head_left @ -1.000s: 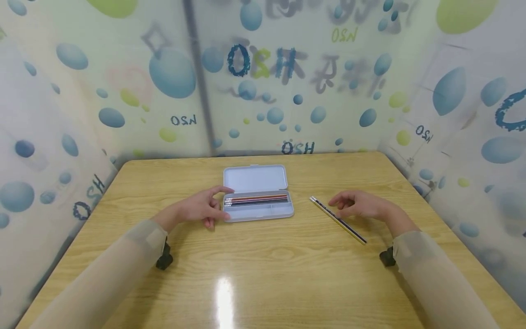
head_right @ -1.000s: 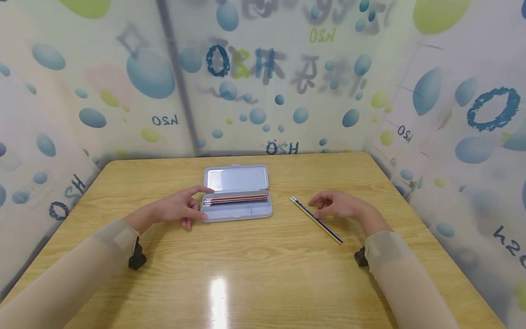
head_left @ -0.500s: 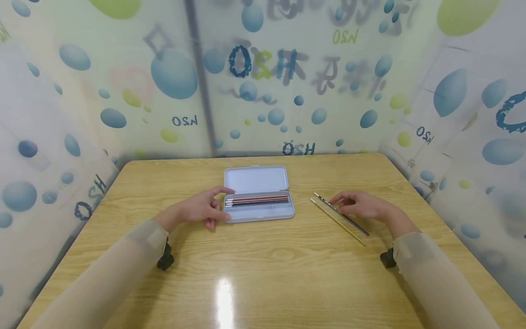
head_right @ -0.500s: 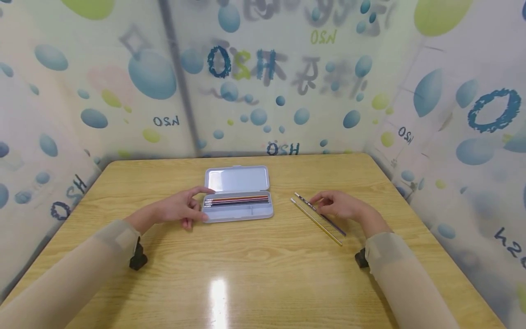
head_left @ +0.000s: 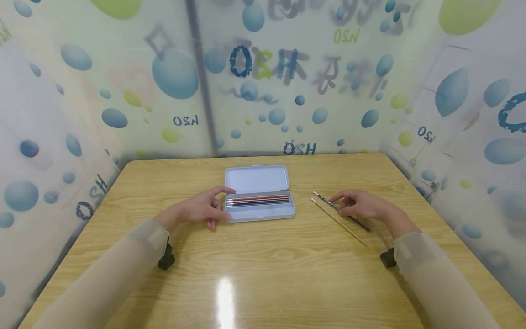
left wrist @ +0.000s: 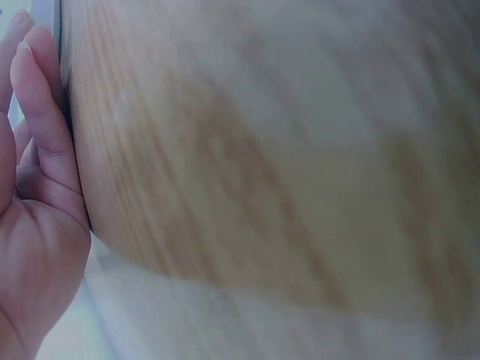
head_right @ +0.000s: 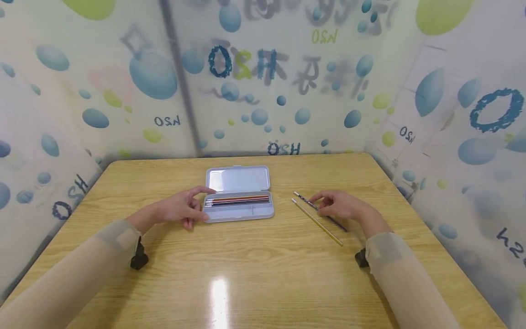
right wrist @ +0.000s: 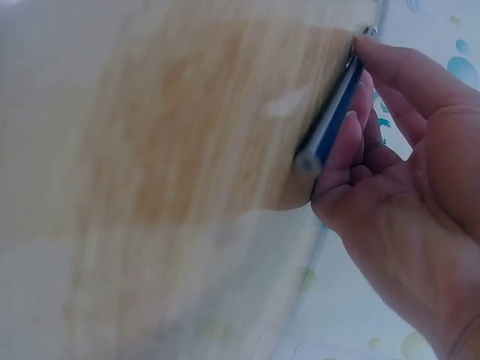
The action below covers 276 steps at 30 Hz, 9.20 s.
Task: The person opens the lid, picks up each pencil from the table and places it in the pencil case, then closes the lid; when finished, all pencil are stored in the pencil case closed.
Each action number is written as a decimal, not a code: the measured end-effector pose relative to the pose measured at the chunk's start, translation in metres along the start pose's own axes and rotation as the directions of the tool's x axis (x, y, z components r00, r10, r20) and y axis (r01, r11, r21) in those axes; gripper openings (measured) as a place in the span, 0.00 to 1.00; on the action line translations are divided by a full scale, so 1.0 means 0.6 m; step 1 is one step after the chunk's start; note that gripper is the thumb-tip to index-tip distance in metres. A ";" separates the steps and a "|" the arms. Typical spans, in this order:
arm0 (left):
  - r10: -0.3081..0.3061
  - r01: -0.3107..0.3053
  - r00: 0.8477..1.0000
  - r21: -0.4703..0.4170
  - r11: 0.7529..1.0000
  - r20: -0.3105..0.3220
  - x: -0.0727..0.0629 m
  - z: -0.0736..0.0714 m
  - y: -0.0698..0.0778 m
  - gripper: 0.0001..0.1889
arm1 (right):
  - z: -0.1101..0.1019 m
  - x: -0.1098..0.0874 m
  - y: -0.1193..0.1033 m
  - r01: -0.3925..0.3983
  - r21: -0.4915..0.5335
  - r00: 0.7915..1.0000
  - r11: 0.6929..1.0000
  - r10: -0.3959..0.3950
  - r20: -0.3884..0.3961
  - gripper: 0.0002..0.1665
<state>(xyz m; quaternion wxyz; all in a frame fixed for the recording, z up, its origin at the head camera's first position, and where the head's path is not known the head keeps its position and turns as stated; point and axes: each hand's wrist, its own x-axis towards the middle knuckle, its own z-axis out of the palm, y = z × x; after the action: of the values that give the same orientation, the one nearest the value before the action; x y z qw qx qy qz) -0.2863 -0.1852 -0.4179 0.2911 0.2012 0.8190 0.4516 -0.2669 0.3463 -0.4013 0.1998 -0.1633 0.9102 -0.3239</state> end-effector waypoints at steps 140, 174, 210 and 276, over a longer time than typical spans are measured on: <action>-0.011 0.010 1.000 -0.031 0.999 -0.013 0.001 0.000 0.001 0.48 | 0.009 -0.020 -0.019 -0.009 0.024 0.997 1.000 0.007 0.082 0.31; 0.001 -0.001 1.000 0.004 1.000 -0.011 0.000 -0.003 0.001 0.46 | 0.014 -0.021 -0.035 0.026 -0.086 0.996 0.996 -0.033 -0.077 0.19; -0.007 0.007 1.000 -0.020 1.000 -0.014 0.004 -0.004 0.001 0.46 | 0.129 0.197 -0.255 0.243 -0.125 0.970 0.962 -0.244 0.004 0.14; 0.046 -0.036 0.897 0.030 0.999 -0.439 0.074 -0.047 0.014 0.29 | 0.056 0.226 -0.155 0.038 0.180 0.978 0.983 0.000 -0.207 0.32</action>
<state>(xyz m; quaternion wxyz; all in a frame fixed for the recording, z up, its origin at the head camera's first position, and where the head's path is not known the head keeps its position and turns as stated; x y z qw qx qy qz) -0.3377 -0.1722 -0.4115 0.0872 0.1144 0.8639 0.4827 -0.3527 0.2023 -0.3993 0.1152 -0.1182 0.8909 -0.4231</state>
